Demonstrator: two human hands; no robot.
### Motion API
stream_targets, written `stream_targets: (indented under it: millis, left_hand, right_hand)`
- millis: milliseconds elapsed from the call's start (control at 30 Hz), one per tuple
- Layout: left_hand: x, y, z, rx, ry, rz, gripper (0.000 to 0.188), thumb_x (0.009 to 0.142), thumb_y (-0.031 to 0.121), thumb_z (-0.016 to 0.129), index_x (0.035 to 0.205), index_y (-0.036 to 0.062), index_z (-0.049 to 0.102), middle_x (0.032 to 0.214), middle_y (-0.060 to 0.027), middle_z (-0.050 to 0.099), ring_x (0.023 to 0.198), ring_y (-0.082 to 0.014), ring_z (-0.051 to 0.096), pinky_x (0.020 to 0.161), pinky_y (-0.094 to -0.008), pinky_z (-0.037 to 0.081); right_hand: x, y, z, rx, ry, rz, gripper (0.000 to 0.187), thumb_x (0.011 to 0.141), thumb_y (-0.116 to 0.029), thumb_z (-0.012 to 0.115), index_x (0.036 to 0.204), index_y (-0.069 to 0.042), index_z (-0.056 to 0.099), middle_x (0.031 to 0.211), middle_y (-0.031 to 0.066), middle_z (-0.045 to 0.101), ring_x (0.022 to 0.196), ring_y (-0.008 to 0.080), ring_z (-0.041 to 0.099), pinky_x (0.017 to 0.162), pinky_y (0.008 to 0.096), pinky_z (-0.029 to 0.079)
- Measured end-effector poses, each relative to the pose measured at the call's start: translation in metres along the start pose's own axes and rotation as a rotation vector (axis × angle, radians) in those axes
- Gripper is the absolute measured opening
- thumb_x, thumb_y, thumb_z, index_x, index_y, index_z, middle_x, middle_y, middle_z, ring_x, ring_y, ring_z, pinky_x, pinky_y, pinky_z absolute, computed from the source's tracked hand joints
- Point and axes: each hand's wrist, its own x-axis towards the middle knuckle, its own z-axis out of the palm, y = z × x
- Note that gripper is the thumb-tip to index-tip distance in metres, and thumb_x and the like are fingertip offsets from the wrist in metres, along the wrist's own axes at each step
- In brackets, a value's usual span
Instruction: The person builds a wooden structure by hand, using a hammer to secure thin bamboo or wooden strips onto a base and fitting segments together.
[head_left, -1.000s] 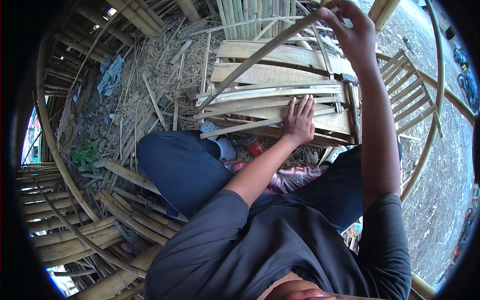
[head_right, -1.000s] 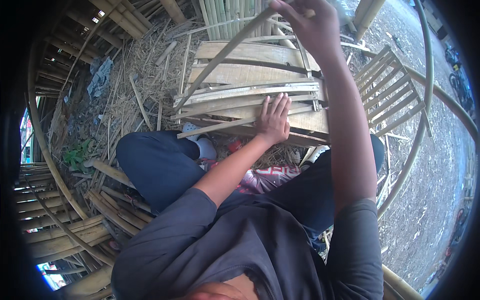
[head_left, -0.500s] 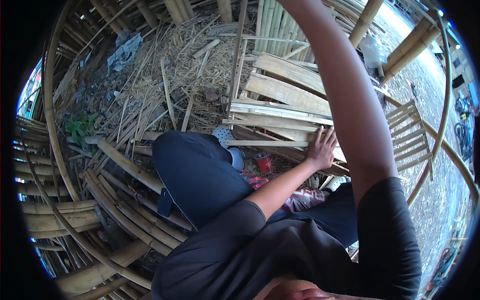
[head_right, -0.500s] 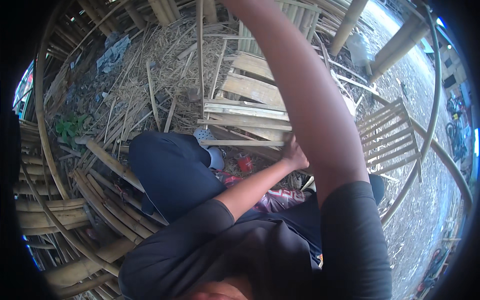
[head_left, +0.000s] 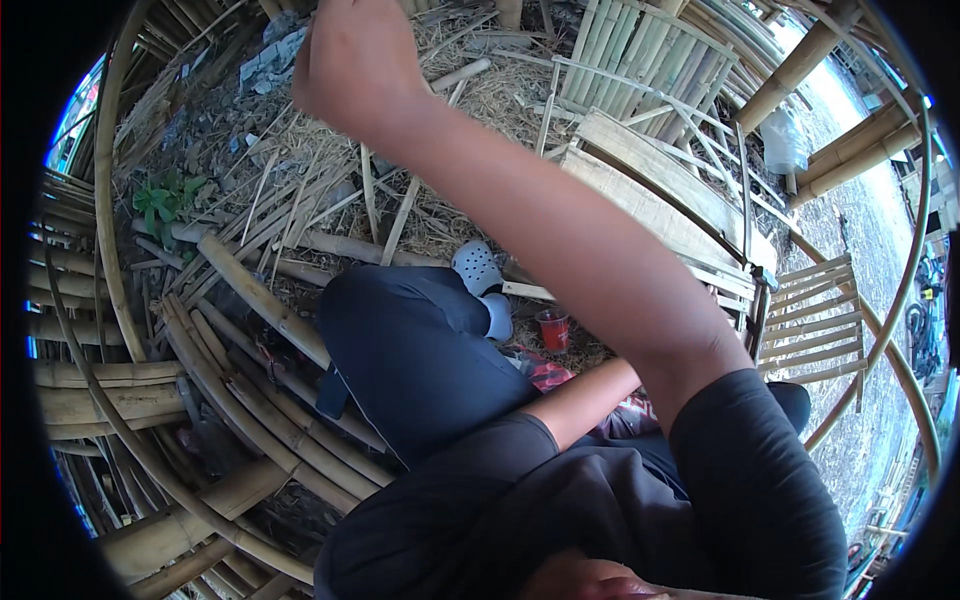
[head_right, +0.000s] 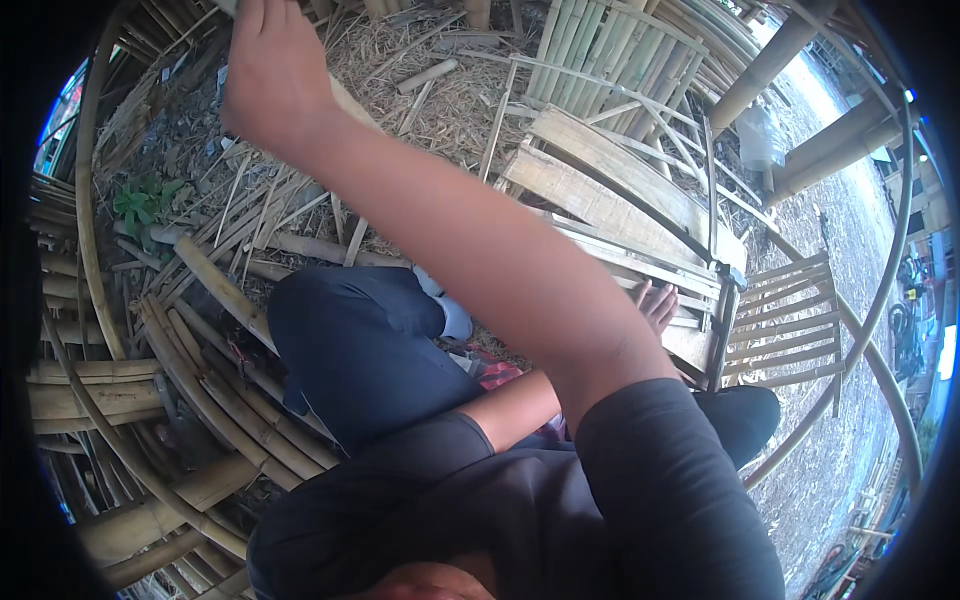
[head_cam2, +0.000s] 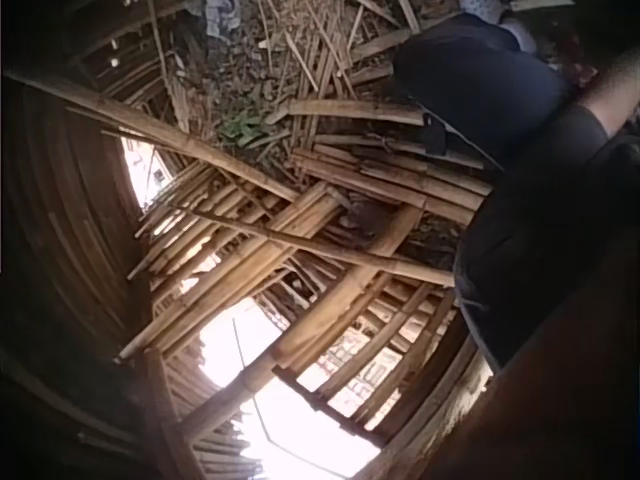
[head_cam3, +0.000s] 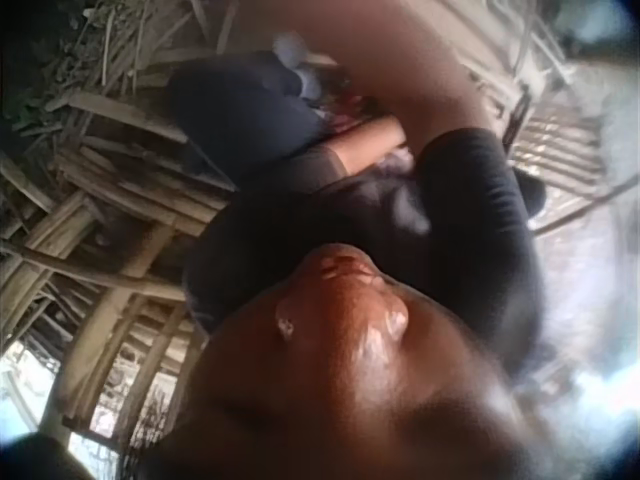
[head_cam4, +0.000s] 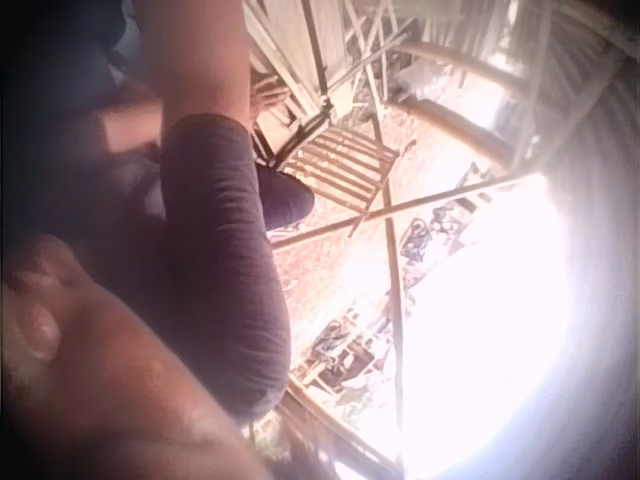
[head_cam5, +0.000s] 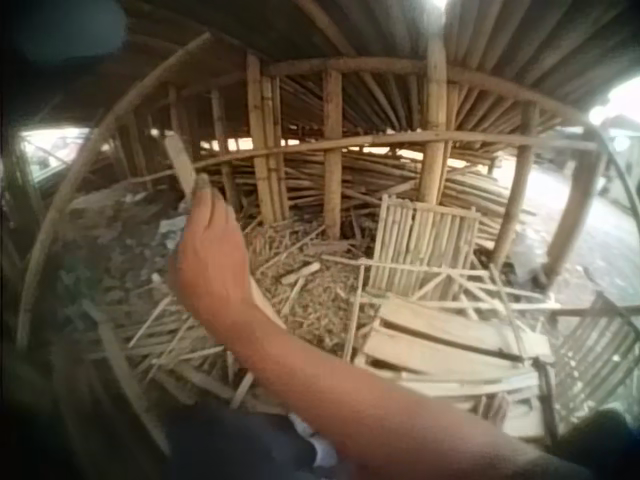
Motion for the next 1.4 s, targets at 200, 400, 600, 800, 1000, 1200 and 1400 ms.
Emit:
stream_targets:
  millis: [200,400,600,800,1000,1200,1400]
  left_hand:
    - [0.004,-0.017,0.005,0.517,-0.021,0.006,0.078,0.095,0.044,0.052,0.157,-0.0006,0.038,0.165,-0.0161,0.037,0.156,-0.0296,0.026,0.127,-0.0596,0.013]
    - [0.007,-0.011,-0.002,0.473,-0.107,-0.022,0.079,0.093,0.043,0.052,0.158,-0.0007,0.037,0.166,-0.0158,0.035,0.157,-0.0287,0.024,0.127,-0.0577,0.011]
    - [0.009,-0.016,0.004,0.434,0.013,0.077,0.08,0.093,0.041,0.056,0.157,-0.0032,0.038,0.163,-0.0179,0.038,0.156,-0.0288,0.028,0.127,-0.0571,0.015]
    - [0.011,-0.031,0.018,0.09,0.081,0.007,0.072,0.1,0.039,0.053,0.155,-0.0052,0.039,0.162,-0.0196,0.04,0.153,-0.0333,0.034,0.124,-0.0526,0.026]
    - [0.013,-0.024,0.001,-0.002,0.118,-0.007,0.059,0.082,0.017,0.066,0.136,-0.0064,0.055,0.147,-0.0264,0.048,0.142,-0.0414,0.041,0.121,-0.054,0.028]
    - [0.023,-0.027,-0.017,-0.206,0.132,-0.095,0.057,0.069,-0.011,0.058,0.126,-0.0148,0.058,0.136,-0.0363,0.053,0.135,-0.056,0.042,0.118,-0.0538,0.037]
    - [0.022,-0.034,-0.036,-0.062,-0.002,-0.076,0.026,0.074,-0.005,0.059,0.089,0.0026,0.079,0.096,-0.0223,0.073,0.111,-0.0416,0.066,0.119,-0.0563,0.039]
  right_hand:
    - [-0.071,-0.02,0.07,-0.145,-0.151,-0.188,0.094,0.078,-0.004,0.066,0.158,0.013,0.018,0.157,0.0323,0.034,0.144,0.0424,0.04,0.113,0.0536,0.038]
    - [-0.11,0.025,0.072,-0.325,-0.861,-0.07,0.097,0.09,-0.013,0.06,0.168,-0.007,0.002,0.172,0.0212,0.016,0.16,0.0384,0.013,0.126,0.058,0.023]
    - [-0.08,0.086,0.01,-0.317,-1.27,0.038,0.098,0.093,-0.02,0.062,0.169,-0.03,0.0,0.174,0.0139,0.016,0.161,0.0359,0.014,0.126,0.0573,0.025]
    - [-0.094,0.082,-0.079,-0.298,-1.05,-0.011,0.077,0.105,-0.024,0.052,0.169,-0.027,0.009,0.171,0.0202,0.021,0.159,0.0379,0.02,0.126,0.0565,0.027]
    - [-0.164,0.151,-0.251,-0.374,-0.944,0.362,0.069,0.106,-0.018,0.052,0.167,-0.017,0.019,0.165,0.0236,0.033,0.152,0.041,0.035,0.124,0.0514,0.033]
    - [-0.282,0.192,-0.374,-0.635,-1.005,0.743,0.063,0.11,-0.037,0.044,0.163,-0.005,0.03,0.168,0.0229,0.029,0.158,0.04,0.02,0.129,0.0501,0.021]
    - [-0.33,0.196,-0.403,-0.51,-0.921,0.602,0.061,0.113,-0.048,0.026,0.165,-0.017,0.03,0.172,0.0178,0.022,0.16,0.036,0.014,0.13,0.0513,0.011]
